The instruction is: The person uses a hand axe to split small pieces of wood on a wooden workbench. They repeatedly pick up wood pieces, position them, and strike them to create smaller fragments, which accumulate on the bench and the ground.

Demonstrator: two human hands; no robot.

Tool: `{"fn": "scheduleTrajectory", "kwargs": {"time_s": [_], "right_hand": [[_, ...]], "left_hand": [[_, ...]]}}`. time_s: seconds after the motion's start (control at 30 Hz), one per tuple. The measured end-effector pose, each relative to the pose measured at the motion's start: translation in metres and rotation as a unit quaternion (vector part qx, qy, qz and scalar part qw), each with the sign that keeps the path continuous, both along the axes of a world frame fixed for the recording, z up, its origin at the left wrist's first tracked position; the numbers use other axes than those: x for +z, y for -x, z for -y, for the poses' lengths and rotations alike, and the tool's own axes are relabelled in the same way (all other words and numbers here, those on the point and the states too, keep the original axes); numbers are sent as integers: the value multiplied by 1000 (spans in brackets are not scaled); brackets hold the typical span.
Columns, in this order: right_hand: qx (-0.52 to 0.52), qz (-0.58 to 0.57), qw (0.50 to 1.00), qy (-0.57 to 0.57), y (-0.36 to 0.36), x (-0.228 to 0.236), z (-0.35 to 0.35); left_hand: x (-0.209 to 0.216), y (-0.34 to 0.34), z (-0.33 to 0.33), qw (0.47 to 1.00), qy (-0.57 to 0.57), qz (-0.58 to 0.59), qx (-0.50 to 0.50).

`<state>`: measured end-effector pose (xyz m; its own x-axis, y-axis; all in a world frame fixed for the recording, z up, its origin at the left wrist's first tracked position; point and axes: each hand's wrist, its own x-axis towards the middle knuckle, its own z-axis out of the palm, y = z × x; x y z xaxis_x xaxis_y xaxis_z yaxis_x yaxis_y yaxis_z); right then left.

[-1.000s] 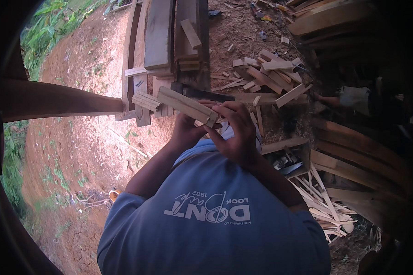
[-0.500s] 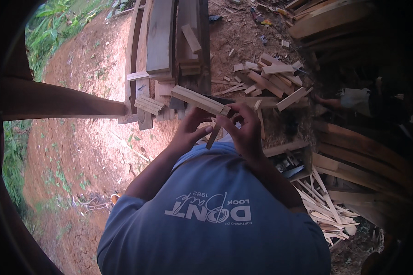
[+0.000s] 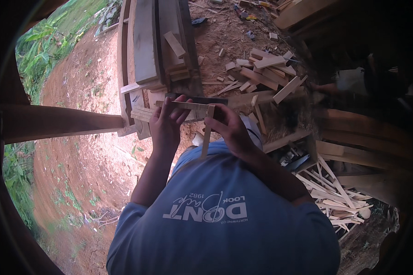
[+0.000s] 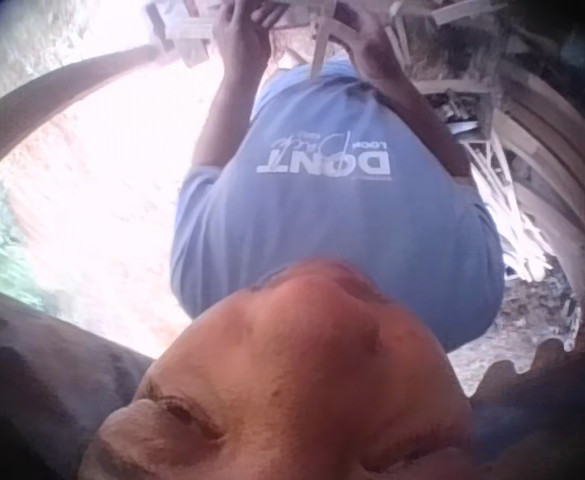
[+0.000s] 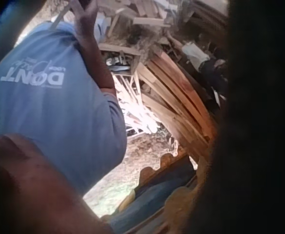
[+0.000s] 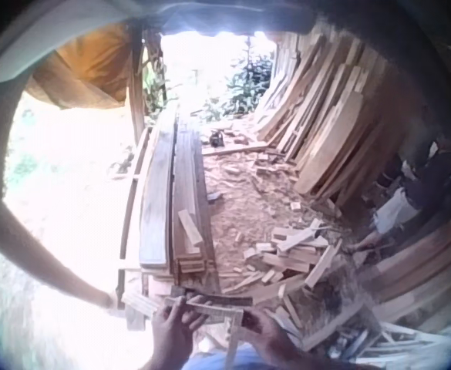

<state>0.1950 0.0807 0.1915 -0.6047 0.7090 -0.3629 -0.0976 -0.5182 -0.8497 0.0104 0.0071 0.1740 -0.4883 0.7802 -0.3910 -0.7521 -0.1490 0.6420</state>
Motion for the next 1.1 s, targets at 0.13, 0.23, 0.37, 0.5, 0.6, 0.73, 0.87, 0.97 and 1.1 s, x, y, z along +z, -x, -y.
{"fn": "scheduleTrajectory", "kwargs": {"time_s": [0.13, 0.23, 0.37, 0.5, 0.6, 0.73, 0.87, 0.97, 1.1], "right_hand": [[6, -32, 998, 49, 2, 4, -1], [5, -46, 997, 53, 2, 7, -2], [-9, -59, 997, 54, 3, 10, -2], [-20, -61, 997, 47, 2, 11, -2], [-7, -55, 998, -1, -2, 10, -4], [5, -41, 996, -79, -5, 8, -9], [8, -14, 989, -148, -4, 28, -9], [51, 71, 966, -242, -8, 40, -15], [73, 101, 871, -475, -8, 51, -25]], "left_hand": [[9, -5, 1, 1000, -14, 3, 16], [11, -7, 2, 999, -26, 1, 22], [9, -6, 4, 998, -51, -23, 7], [7, -6, 7, 997, -80, -23, 0], [7, -3, 10, 993, -112, -23, -23], [10, 3, 13, 985, -154, -38, -64], [3, 17, 19, 986, -119, -65, -98], [-10, 45, 21, 965, -129, -155, -170], [37, 63, 18, 863, -95, -443, -221]]}}
